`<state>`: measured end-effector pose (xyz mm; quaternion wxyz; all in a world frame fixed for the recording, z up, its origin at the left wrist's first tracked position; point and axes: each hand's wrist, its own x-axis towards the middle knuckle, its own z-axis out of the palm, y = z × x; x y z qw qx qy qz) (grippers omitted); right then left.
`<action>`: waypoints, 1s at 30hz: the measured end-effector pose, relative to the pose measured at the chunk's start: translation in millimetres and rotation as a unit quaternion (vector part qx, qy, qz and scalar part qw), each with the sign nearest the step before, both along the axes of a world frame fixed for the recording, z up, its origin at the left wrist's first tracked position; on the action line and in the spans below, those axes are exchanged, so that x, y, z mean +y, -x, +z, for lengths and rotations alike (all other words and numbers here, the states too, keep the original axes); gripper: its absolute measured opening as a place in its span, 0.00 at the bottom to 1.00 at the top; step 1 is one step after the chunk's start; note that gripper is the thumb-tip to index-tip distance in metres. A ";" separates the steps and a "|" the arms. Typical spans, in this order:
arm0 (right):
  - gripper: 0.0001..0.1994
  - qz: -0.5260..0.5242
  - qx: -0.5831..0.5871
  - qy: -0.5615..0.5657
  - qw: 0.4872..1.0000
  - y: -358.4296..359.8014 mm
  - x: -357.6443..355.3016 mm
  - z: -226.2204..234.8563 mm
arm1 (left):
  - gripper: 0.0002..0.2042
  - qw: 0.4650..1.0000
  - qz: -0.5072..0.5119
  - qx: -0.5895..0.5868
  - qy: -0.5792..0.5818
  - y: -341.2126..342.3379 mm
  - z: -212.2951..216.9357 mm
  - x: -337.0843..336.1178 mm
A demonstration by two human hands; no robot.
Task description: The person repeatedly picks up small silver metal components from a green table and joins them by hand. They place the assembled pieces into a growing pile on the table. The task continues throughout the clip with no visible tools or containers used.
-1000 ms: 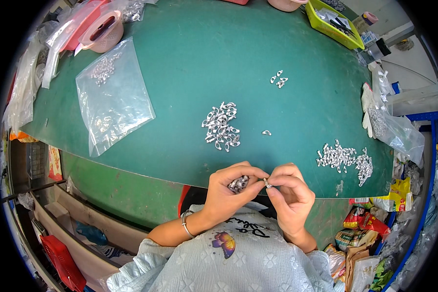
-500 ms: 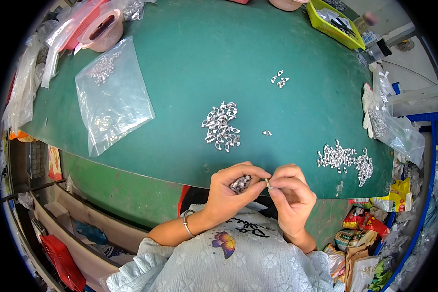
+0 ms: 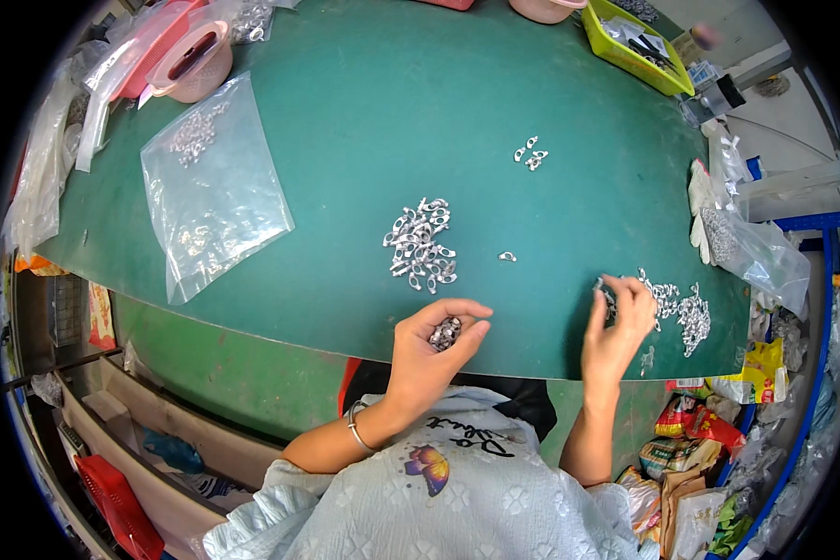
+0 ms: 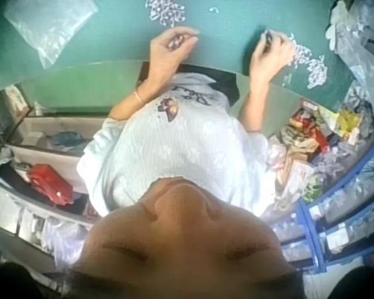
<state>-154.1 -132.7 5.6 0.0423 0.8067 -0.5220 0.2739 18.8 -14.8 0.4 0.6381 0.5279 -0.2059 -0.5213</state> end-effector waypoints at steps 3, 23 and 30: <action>0.12 0.158 -0.078 -0.071 0.982 -32.6 3.9 -2.5 | 0.05 1.000 -0.003 -0.013 0.002 1.4 2.9 -0.6; 0.10 0.243 -0.583 -0.571 0.525 -41.3 42.5 11.4 | 0.09 0.985 0.002 -0.141 0.103 0.6 19.0 -0.7; 0.10 0.263 -0.575 -0.556 0.539 -42.8 47.3 18.4 | 0.08 0.982 0.004 -0.150 0.113 -1.5 21.2 3.0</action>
